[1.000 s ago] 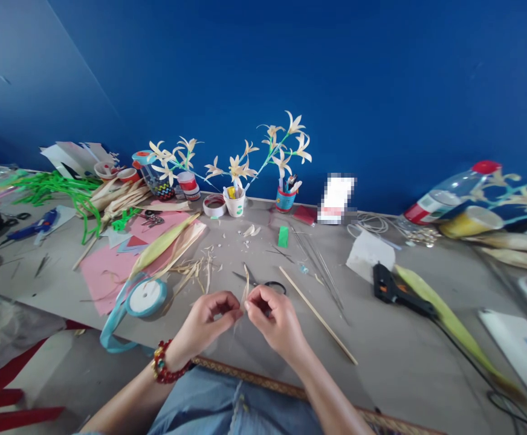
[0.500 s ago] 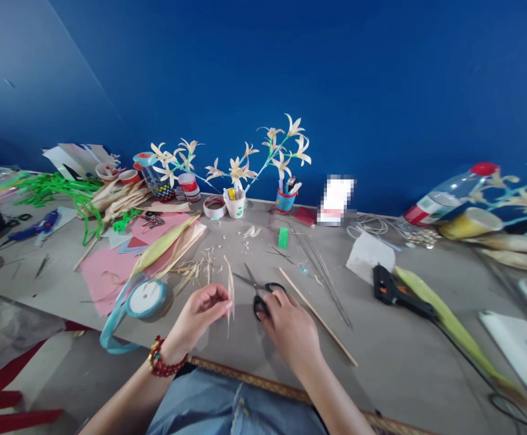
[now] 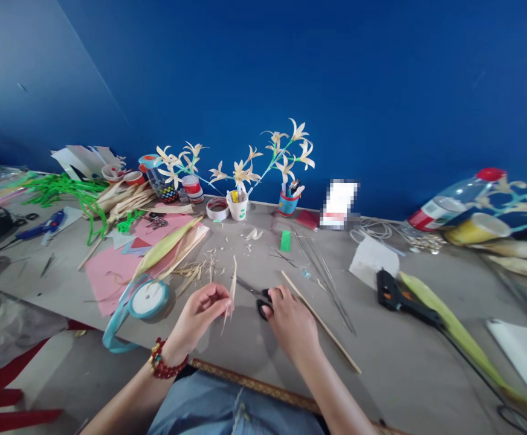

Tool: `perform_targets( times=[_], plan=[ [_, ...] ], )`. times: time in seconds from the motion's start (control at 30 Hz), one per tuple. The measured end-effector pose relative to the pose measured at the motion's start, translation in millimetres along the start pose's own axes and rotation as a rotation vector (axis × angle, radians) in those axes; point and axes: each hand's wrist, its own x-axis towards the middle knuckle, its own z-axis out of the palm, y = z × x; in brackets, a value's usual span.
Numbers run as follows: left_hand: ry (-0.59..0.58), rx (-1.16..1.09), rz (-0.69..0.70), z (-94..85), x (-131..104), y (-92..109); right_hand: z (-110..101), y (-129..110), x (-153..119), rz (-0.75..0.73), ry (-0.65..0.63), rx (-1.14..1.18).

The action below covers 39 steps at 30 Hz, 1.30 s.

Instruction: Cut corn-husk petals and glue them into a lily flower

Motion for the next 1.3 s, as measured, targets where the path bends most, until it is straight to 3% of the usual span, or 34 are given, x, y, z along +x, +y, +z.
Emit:
perform_targets(
  times=[0.13,0.23,0.43,0.53,0.67,0.87,1.3],
  plan=[
    [0.049,0.033,-0.001,-1.0,0,0,0,6,1,0.008,0.010,0.065],
    [0.080,-0.008,-0.004,-1.3,1,1,2,12,-4,0.046,0.036,0.246],
    [0.169,-0.253,-0.008,1.1,6,0,-1,-1,-26,0.133,-0.089,1.181],
    [0.171,-0.395,-0.029,4.2,7,2,-3,-19,-39,0.206,-0.163,1.447],
    [0.147,-0.588,-0.042,9.9,6,8,9,-34,-56,0.233,-0.170,1.552],
    [0.224,-0.635,0.052,21.4,6,8,32,-45,-70,0.068,-0.196,1.711],
    [0.360,-0.616,0.143,41.5,2,17,10,-58,-58,0.013,-0.110,1.535]
  ],
)
